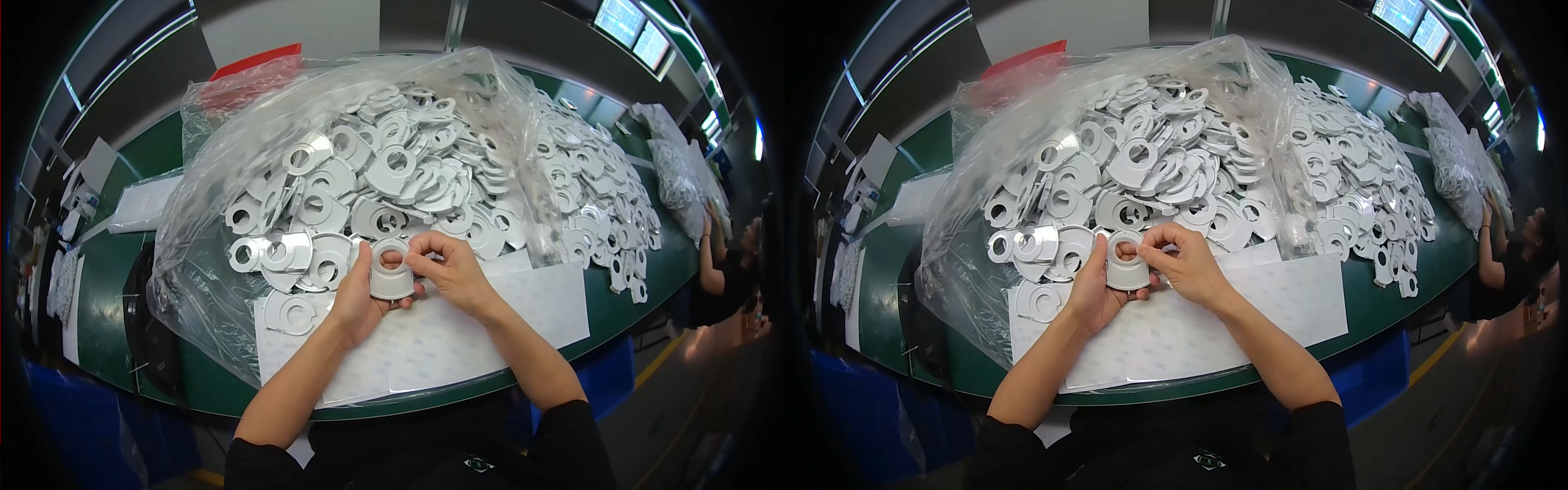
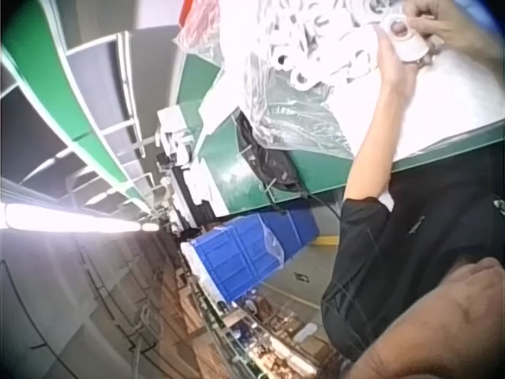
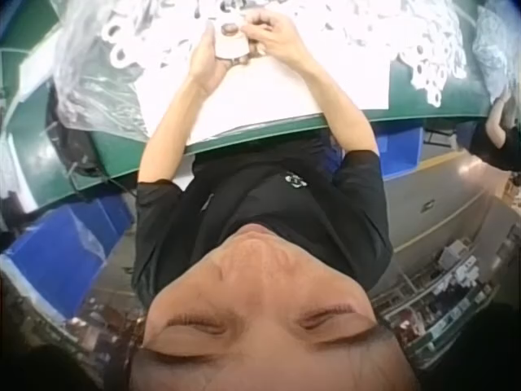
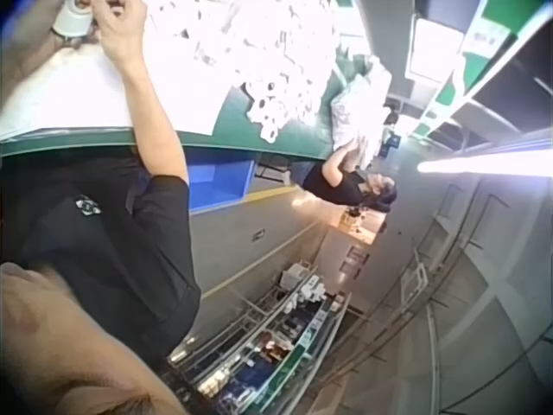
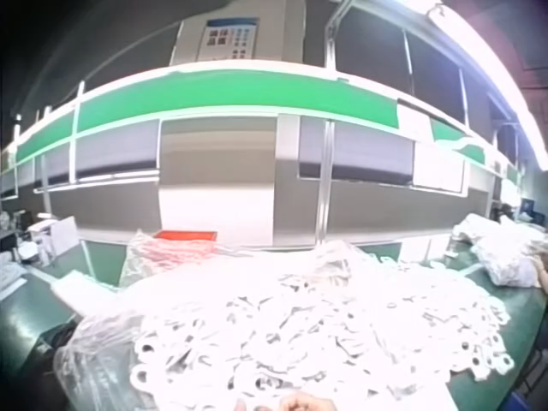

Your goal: Applying circular adhesive stickers to small metal plate components on an assembly line.

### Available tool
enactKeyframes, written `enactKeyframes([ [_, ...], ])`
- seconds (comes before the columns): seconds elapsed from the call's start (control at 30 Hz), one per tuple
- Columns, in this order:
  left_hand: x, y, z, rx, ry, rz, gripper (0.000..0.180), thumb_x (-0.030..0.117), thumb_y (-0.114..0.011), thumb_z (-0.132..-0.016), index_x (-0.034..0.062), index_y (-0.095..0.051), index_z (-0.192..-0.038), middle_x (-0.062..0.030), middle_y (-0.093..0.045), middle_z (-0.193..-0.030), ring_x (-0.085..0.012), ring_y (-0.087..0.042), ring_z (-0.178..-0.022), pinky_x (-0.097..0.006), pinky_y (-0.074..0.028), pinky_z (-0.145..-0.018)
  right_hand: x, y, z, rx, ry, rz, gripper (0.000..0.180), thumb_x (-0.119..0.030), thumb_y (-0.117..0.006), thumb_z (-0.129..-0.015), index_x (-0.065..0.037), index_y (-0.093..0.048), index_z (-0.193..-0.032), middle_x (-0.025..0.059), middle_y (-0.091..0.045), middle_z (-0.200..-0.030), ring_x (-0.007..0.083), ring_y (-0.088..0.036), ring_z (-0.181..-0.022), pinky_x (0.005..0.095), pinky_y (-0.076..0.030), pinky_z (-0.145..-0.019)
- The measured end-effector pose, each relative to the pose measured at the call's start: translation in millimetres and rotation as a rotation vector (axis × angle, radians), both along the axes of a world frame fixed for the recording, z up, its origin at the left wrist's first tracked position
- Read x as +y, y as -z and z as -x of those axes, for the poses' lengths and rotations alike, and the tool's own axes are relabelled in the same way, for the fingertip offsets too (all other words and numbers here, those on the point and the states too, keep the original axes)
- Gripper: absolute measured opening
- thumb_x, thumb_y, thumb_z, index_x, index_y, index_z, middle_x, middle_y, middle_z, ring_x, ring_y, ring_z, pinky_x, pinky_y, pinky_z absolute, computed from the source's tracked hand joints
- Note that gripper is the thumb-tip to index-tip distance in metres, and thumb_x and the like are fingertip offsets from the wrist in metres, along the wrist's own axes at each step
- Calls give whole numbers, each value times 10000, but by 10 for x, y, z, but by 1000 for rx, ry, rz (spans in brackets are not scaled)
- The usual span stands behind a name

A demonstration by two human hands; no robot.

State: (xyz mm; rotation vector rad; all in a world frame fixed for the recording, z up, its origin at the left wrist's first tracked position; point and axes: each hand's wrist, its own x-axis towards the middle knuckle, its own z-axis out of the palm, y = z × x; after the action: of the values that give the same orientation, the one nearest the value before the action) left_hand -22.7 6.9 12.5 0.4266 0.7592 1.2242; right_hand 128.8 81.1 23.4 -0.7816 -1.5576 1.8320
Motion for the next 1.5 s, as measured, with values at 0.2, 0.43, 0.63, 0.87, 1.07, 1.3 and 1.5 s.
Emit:
enactKeyframes([
  [0.2, 2, -3, -3, 2, -5, 8, 593, 529, -121, -982, 81, -506, -1034, -116, -585, -1003, -236, -598, -816, -318, -470, -618, 1, 12, 1, -5, 4, -6, 133, -108, -624, -880, 8, -567, -910, 37, -583, -818, 82, -553, -588, 194, -454, -528],
  [0.43, 9, 49, 19, -25, 13, -11, 628, 536, -123, -980, 48, -496, -1108, -134, -582, -1046, -245, -610, -834, -313, -470, -628, -4, 33, 10, -6, 27, -61, 132, -104, -628, -876, 11, -569, -898, 33, -571, -832, 78, -557, -587, 192, -454, -520],
  [0.63, 7, 43, 19, -24, 3, 0, 603, 536, -126, -979, 63, -488, -1070, -128, -584, -1009, -245, -609, -823, -314, -471, -622, -19, -4, 5, -54, 22, -99, 81, -62, -624, -872, 4, -579, -882, 30, -533, -986, 68, -558, -685, 185, -477, -547],
  [0.87, 7, 26, 7, -23, -2, 9, 591, 537, -120, -979, 78, -488, -1045, -119, -591, -972, -237, -605, -807, -312, -467, -615, -46, -24, 19, -78, 88, -273, 112, -86, -646, -835, 11, -590, -825, 54, -535, -929, 111, -577, -637, 231, -467, -533],
  [1.07, -5, 7, 5, -15, -9, 8, 582, 541, -100, -976, 107, -484, -1027, -100, -586, -973, -215, -577, -813, -306, -448, -610, -10, -54, 0, -265, 248, -1126, 116, -112, -678, -760, -38, -621, -828, 65, -571, -839, 210, -556, -833, 329, -466, -620],
  [1.3, 3, 19, -21, 35, -4, 15, 632, 580, -132, -961, 79, -512, -1031, -126, -610, -939, -238, -616, -800, -295, -452, -592, -51, -47, 4, -183, 262, -564, 158, -109, -656, -803, -1, -658, -919, 67, -626, -857, 141, -592, -696, 260, -470, -588],
  [1.5, -19, 36, -42, 133, 44, -34, 710, 644, -107, -926, 84, -531, -1024, -113, -605, -920, -212, -619, -763, -265, -428, -538, -54, -62, -14, -131, 183, -226, 167, -73, -616, -838, 48, -647, -949, 75, -647, -789, 86, -586, -581, 202, -463, -526],
])
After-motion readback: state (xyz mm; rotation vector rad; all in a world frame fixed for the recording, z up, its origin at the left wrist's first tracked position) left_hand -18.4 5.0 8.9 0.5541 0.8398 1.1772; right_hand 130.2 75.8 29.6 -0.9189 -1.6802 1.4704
